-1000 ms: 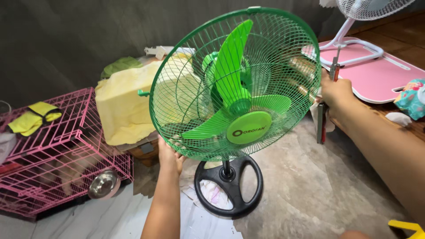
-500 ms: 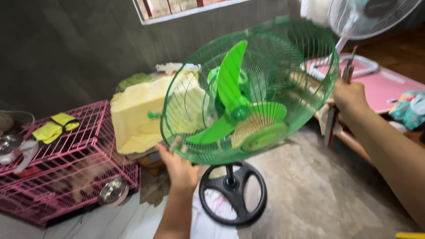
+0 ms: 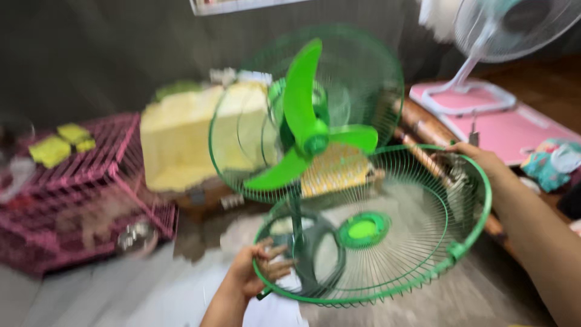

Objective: The person disassembles a green standing fan by removing the front grille, unscrewing the blade nut with a screwdriver, and detaching the fan blades. The person then removes the rear grille and uses pliers to detach the motor housing cover, leaving the fan components separated on the floor.

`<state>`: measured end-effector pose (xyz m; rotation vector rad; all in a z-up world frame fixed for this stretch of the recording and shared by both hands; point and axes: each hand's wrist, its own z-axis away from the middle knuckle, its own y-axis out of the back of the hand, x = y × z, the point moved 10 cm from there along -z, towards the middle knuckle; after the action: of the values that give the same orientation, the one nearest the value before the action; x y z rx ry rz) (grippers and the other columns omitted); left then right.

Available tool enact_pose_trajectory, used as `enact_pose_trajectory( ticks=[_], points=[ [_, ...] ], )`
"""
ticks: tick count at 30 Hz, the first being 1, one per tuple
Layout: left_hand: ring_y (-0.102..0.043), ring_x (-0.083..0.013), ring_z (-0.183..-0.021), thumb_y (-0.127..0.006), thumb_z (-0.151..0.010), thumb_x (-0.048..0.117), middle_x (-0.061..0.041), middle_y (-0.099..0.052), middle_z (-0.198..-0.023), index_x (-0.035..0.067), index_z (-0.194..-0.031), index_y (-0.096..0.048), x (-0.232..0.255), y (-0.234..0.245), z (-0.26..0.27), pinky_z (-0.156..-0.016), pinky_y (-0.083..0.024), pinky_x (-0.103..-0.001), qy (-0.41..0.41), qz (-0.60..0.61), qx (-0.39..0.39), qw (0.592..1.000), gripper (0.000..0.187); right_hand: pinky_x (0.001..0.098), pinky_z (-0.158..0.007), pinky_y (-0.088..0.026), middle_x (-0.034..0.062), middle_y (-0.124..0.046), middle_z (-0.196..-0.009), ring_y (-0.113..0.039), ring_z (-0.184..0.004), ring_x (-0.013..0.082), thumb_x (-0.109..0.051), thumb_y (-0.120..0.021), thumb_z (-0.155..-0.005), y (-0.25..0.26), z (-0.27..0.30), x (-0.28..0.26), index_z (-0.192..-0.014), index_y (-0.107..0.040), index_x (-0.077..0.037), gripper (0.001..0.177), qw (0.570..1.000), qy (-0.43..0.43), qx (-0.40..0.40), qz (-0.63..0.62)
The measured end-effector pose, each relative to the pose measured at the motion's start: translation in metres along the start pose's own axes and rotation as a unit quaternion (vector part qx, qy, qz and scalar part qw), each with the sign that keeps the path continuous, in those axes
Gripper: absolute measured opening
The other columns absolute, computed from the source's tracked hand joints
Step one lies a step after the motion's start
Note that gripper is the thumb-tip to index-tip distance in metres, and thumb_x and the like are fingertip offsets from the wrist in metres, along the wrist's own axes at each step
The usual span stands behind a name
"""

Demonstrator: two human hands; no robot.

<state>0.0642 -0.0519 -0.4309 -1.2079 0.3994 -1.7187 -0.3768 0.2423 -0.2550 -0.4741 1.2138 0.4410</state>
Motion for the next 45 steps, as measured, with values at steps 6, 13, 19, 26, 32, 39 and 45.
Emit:
enact_pose_trajectory(
  ticks=[6, 13, 19, 26, 32, 39, 45],
  points=[
    [-0.058, -0.0584, -0.124, -0.046, -0.07, 0.006, -0.025, -0.047, -0.155, 0.037, -0.158, -0.019, -0.048, -0.003, -0.005, -0.093, -0.054, -0.06, -0.051, 0.01, 0.04, 0.998, 0.097, 0.0346, -0.073, -0.047, 0.006, -0.072, -0.099, -0.062, -0.078, 0.0171, -0.039, -0.07, -0.093, 0.04, 0.019, 0.012, -0.113, -0.074, -0.011, 0.034, 0.986, 0.075, 0.067, 0.133],
    [-0.055, -0.0639, -0.117, -0.049, -0.08, 0.028, -0.042, -0.049, -0.144, 0.019, -0.143, -0.04, -0.034, -0.006, 0.051, -0.087, -0.056, -0.056, -0.123, 0.071, 0.099, 0.985, 0.064, 0.0406, -0.06, -0.053, 0.0089, -0.076, -0.098, -0.067, -0.074, 0.0189, -0.035, -0.071, -0.091, 0.014, 0.084, -0.04, -0.103, -0.075, -0.002, 0.035, 0.984, 0.108, 0.036, 0.139],
    [-0.056, -0.0703, -0.119, -0.053, -0.082, 0.019, -0.048, -0.048, -0.142, 0.006, -0.139, -0.043, 0.013, -0.022, 0.108, -0.087, -0.057, -0.053, -0.102, 0.043, 0.016, 0.994, 0.059, 0.0348, -0.056, -0.046, 0.0113, -0.069, -0.093, -0.061, -0.07, 0.0174, -0.032, -0.079, -0.091, -0.02, 0.118, -0.098, -0.103, -0.072, 0.0, 0.035, 0.941, 0.18, 0.052, 0.283],
    [-0.055, -0.0619, -0.124, -0.043, -0.071, 0.014, -0.032, -0.05, -0.149, 0.026, -0.151, -0.031, -0.056, 0.052, 0.099, -0.093, -0.055, -0.057, -0.06, -0.037, 0.155, 0.985, 0.082, 0.0345, -0.059, -0.047, 0.0098, -0.073, -0.085, -0.064, -0.074, 0.0179, -0.023, -0.091, -0.072, -0.007, 0.06, 0.024, -0.109, -0.066, -0.006, 0.047, 0.906, 0.092, -0.024, 0.413],
    [-0.057, -0.0574, -0.125, -0.039, -0.067, 0.008, -0.023, -0.051, -0.152, 0.039, -0.161, -0.022, -0.133, 0.157, 0.091, -0.096, -0.052, -0.058, -0.112, 0.001, 0.221, 0.969, 0.1, 0.0353, -0.065, -0.049, 0.0092, -0.071, -0.079, -0.06, -0.071, 0.0207, -0.034, -0.094, -0.065, -0.005, 0.013, 0.2, -0.098, -0.087, -0.008, 0.042, 0.838, -0.06, -0.048, 0.539],
    [-0.048, -0.0606, -0.132, -0.035, -0.073, -0.002, -0.022, -0.048, -0.155, 0.038, -0.163, -0.019, -0.233, 0.316, 0.099, -0.106, -0.045, -0.063, -0.184, 0.122, 0.338, 0.915, 0.1, 0.035, -0.06, -0.044, 0.007, -0.07, -0.085, -0.057, -0.07, 0.0201, -0.022, -0.08, -0.082, -0.075, 0.001, 0.371, -0.114, -0.081, -0.01, 0.034, 0.916, -0.1, -0.077, 0.38],
    [-0.047, -0.0523, -0.137, -0.033, -0.082, 0.004, -0.013, -0.039, -0.161, 0.036, -0.162, -0.02, -0.32, 0.435, 0.061, -0.111, -0.039, -0.062, -0.268, 0.289, 0.432, 0.811, 0.087, 0.0269, -0.06, -0.045, -0.0001, -0.069, -0.078, -0.059, -0.066, 0.0099, -0.019, -0.07, -0.086, -0.134, 0.009, 0.416, -0.11, -0.077, -0.008, 0.027, 0.958, -0.069, -0.082, 0.266]
  ],
)
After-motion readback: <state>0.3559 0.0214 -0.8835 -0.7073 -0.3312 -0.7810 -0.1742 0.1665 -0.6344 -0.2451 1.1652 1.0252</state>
